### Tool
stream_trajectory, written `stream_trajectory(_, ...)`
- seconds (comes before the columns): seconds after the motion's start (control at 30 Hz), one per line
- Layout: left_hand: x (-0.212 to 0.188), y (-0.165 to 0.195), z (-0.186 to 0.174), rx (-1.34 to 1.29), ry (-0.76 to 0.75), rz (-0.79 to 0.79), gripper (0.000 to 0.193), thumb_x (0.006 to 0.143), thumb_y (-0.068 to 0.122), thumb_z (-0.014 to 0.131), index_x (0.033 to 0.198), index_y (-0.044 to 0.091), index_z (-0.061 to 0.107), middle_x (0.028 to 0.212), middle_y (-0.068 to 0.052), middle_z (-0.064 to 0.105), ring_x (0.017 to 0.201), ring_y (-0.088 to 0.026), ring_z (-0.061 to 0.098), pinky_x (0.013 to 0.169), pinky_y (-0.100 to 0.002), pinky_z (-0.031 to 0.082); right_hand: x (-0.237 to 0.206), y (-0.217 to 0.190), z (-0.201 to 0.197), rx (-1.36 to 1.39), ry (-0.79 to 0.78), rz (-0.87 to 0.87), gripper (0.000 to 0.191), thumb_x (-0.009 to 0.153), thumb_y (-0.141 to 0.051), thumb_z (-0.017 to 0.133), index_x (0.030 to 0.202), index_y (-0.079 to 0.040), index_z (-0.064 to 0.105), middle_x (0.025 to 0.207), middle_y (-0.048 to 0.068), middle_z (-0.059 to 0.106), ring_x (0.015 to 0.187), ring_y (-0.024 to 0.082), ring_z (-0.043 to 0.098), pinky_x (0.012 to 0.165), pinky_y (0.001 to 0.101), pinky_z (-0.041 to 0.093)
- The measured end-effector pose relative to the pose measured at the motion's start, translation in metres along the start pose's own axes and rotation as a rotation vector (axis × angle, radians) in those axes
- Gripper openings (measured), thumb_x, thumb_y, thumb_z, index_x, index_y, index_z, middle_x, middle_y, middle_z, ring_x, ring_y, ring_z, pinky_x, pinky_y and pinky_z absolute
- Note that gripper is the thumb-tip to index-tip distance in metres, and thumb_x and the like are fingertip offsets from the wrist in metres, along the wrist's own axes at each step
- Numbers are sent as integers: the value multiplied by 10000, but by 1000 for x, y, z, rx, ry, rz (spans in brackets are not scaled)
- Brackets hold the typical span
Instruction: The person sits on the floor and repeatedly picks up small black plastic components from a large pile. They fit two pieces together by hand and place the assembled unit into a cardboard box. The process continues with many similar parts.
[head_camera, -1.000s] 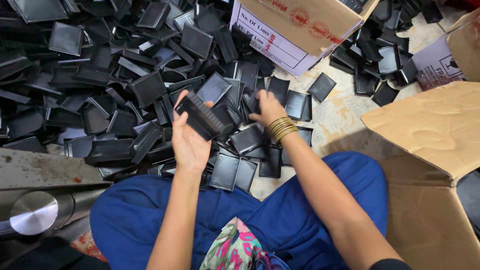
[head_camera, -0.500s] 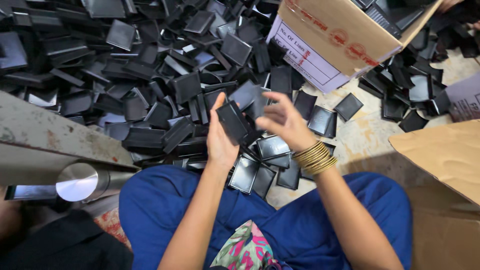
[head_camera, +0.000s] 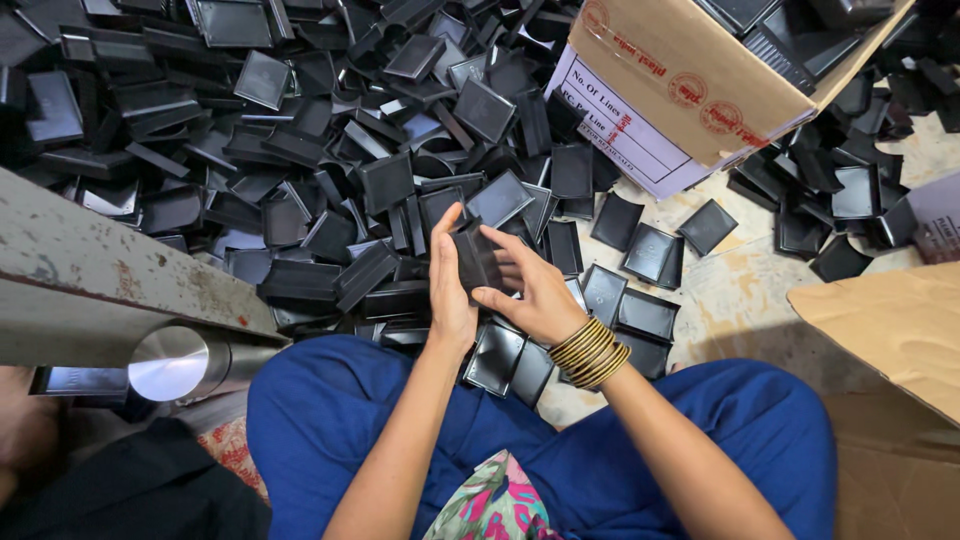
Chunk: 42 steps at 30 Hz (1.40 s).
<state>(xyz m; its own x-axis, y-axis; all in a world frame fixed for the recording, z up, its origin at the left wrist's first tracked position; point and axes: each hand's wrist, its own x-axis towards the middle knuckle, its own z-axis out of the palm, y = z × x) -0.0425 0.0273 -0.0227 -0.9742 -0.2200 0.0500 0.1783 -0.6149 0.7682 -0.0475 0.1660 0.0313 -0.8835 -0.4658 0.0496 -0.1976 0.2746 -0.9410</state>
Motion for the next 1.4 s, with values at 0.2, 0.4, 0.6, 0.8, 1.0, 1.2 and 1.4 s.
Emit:
stream_trajectory(0.2,0,4,2,-85,16,8,519,1105,433,372,1510,117,437,1280,-70,605,1132,-155,611,1010,-316,504,2,0,-2,192,7,102,845,850,-175,791,1575,-168,357,1370,175,610,1247,259,658,1048,384,557)
stream_trajectory(0.4,-4,4,3,58,-25,6,525,1118,454,348,1505,115,456,1228,-83,613,1080,-164,619,957,-318,521,-3,7,8,-105,-10,-64,878,867,-160,820,1592,-153,325,1408,196,554,1305,264,595,1058,385,534)
stream_trajectory(0.6,7,6,-4,-104,93,22,458,1093,386,342,1425,121,514,1232,-51,628,1097,-152,611,952,-302,519,6,9,5,269,12,41,774,863,-179,798,1509,-157,371,1301,132,617,1220,207,609,1012,352,519)
stream_trajectory(0.8,13,25,-20,805,187,492,454,1093,301,452,800,3,630,791,-99,597,771,-142,591,721,-307,446,-2,-14,0,-495,101,-214,467,788,-136,822,1233,-116,684,1031,92,726,915,283,672,833,363,555)
stream_trajectory(1.0,18,23,-18,692,414,470,683,1125,362,404,566,-21,492,500,-64,468,471,-171,459,529,-337,349,-11,-15,21,-369,-6,-248,401,852,-153,799,1197,-46,624,959,134,700,865,304,698,749,387,544)
stream_trajectory(1.2,23,18,-15,829,211,284,734,1133,498,234,696,35,599,646,-53,576,633,-143,529,674,-332,425,-9,9,-9,-374,-16,50,352,856,-198,827,1136,-50,672,852,147,671,721,230,672,663,340,538)
stream_trajectory(1.4,47,42,-48,282,277,327,704,1066,668,219,1212,82,582,1014,-30,638,826,-137,589,803,-286,432,30,-8,-146,576,250,-133,422,969,-170,664,1348,-43,529,1254,120,681,1165,224,684,1002,342,567)
